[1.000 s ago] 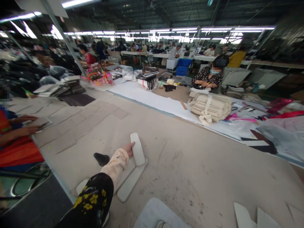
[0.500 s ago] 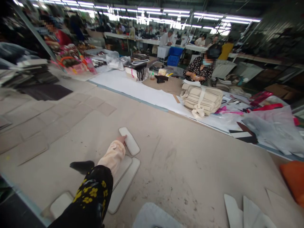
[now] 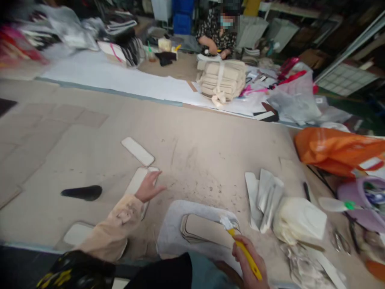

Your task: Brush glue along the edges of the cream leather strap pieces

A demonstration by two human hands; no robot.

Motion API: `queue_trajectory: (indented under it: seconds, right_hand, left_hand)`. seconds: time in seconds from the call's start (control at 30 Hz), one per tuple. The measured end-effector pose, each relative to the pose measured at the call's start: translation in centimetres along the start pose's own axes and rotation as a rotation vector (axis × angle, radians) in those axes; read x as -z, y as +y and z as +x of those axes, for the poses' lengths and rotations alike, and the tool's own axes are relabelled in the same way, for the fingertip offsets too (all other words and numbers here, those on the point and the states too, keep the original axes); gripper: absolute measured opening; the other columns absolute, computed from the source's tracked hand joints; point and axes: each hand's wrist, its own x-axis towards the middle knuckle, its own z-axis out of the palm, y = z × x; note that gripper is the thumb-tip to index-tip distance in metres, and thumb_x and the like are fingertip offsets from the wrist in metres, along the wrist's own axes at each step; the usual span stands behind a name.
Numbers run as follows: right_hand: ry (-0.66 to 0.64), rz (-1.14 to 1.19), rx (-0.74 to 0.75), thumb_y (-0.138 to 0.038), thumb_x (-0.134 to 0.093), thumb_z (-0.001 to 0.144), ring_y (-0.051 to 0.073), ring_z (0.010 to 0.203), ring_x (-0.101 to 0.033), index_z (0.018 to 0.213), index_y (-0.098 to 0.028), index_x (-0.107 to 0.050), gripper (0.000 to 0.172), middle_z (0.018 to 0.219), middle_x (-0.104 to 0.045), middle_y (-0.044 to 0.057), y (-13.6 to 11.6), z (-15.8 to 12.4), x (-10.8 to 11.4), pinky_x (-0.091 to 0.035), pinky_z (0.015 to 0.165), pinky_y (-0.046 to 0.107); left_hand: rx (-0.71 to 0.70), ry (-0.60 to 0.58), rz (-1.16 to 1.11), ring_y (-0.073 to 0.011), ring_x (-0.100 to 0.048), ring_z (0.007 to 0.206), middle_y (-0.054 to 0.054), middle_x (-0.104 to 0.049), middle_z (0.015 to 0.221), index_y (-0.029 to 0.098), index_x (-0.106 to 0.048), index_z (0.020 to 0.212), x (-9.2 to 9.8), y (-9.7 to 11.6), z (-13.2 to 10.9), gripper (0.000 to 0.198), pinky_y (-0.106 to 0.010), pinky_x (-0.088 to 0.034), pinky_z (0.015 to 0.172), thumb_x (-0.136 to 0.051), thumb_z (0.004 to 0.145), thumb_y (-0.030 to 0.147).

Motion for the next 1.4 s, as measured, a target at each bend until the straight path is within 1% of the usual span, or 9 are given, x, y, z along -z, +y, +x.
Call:
queue_trajectory:
  seconds: [0.07,0.17,0.3,0.4,0.6,0.83,1.07,1.23,1.4]
  right_hand:
    - [-0.081,0.093,-0.114,-0.046,-0.046,0.089,0.016,0.052,-0.054,0.102,-0.023,-0.056,0.028,0.061,-0.056,0.001,0.7,-0.7,0.0,-0.047,0.050,0.027]
    - [-0.153,0.214,-0.175,-0.048,-0.045,0.088,0.016,0.051,-0.051,0.098,-0.022,-0.055,0.030,0.057,-0.051,-0.002,1.1,-1.2,-0.6,-0.044,0.050,0.027]
    - [-0.229,0.310,-0.200,-0.049,-0.045,0.088,0.015,0.051,-0.049,0.097,-0.019,-0.055,0.032,0.055,-0.049,-0.002,1.7,-1.3,-1.9,-0.042,0.050,0.027]
    - [-0.277,0.352,-0.211,-0.050,-0.046,0.087,0.015,0.051,-0.049,0.096,-0.019,-0.055,0.033,0.055,-0.049,-0.003,2.4,-1.6,-2.8,-0.042,0.050,0.026]
    - [-0.301,0.375,-0.187,-0.051,-0.047,0.085,0.014,0.050,-0.051,0.095,-0.020,-0.057,0.034,0.056,-0.051,-0.003,2.8,-2.3,-4.3,-0.043,0.050,0.025]
    - [-0.319,0.340,-0.111,-0.044,-0.048,0.087,0.013,0.054,-0.055,0.095,-0.019,-0.059,0.029,0.059,-0.055,-0.003,2.1,-2.3,-6.1,-0.045,0.055,0.024]
    - [-0.344,0.277,-0.032,-0.037,-0.047,0.087,0.012,0.054,-0.055,0.094,-0.019,-0.061,0.024,0.058,-0.056,-0.004,2.6,-1.9,-7.9,-0.043,0.056,0.023]
    - [-0.253,0.203,-0.047,-0.036,-0.046,0.087,0.013,0.055,-0.055,0.095,-0.019,-0.062,0.025,0.059,-0.057,-0.003,3.8,-1.7,-6.4,-0.043,0.057,0.024]
    - [-0.053,0.153,-0.160,-0.039,-0.046,0.085,0.013,0.052,-0.055,0.093,-0.019,-0.062,0.027,0.057,-0.056,-0.003,6.2,-1.4,-2.4,-0.044,0.054,0.025]
  left_hand:
    - [-0.148,-0.215,0.034,-0.0310,-0.038,0.125,-0.015,-0.043,0.133,0.017,-0.044,0.130,-4.0,2.6,-5.0,0.088,-0.047,-0.029,0.107,-0.074,0.057,0.056]
    - [-0.215,-0.411,0.114,-0.0328,-0.036,0.126,-0.016,-0.038,0.137,0.018,-0.037,0.136,-8.4,5.7,-10.2,0.107,-0.050,-0.030,0.107,-0.078,0.046,0.059]
    - [-0.181,-0.516,0.283,-0.0380,-0.024,0.133,-0.018,-0.030,0.144,0.018,-0.031,0.140,-11.3,7.8,-11.7,0.116,-0.057,-0.019,0.109,-0.081,0.042,0.054]
    - [-0.191,-0.550,0.381,-0.0385,-0.019,0.136,-0.017,-0.029,0.146,0.020,-0.032,0.139,-11.9,8.2,-11.2,0.108,-0.062,-0.013,0.109,-0.079,0.047,0.052]
    - [-0.275,-0.508,0.454,-0.0347,-0.026,0.133,-0.013,-0.040,0.140,0.024,-0.042,0.132,-12.3,7.7,-11.9,0.087,-0.063,-0.010,0.108,-0.076,0.056,0.049]
    - [-0.248,-0.437,0.437,-0.0320,-0.032,0.131,-0.013,-0.044,0.136,0.022,-0.043,0.131,-13.2,7.2,-13.7,0.085,-0.059,-0.012,0.110,-0.075,0.058,0.050]
    - [-0.255,-0.407,0.419,-0.0304,-0.037,0.128,-0.013,-0.046,0.135,0.021,-0.045,0.129,-13.4,6.8,-14.0,0.086,-0.058,-0.015,0.109,-0.076,0.055,0.050]
    - [-0.255,-0.396,0.438,-0.0306,-0.037,0.128,-0.013,-0.046,0.136,0.021,-0.045,0.129,-13.4,6.9,-14.1,0.080,-0.057,-0.018,0.108,-0.075,0.058,0.045]
    - [-0.259,-0.389,0.452,-0.0311,-0.037,0.128,-0.012,-0.046,0.136,0.021,-0.046,0.129,-13.6,6.7,-14.0,0.076,-0.056,-0.019,0.108,-0.072,0.062,0.043]
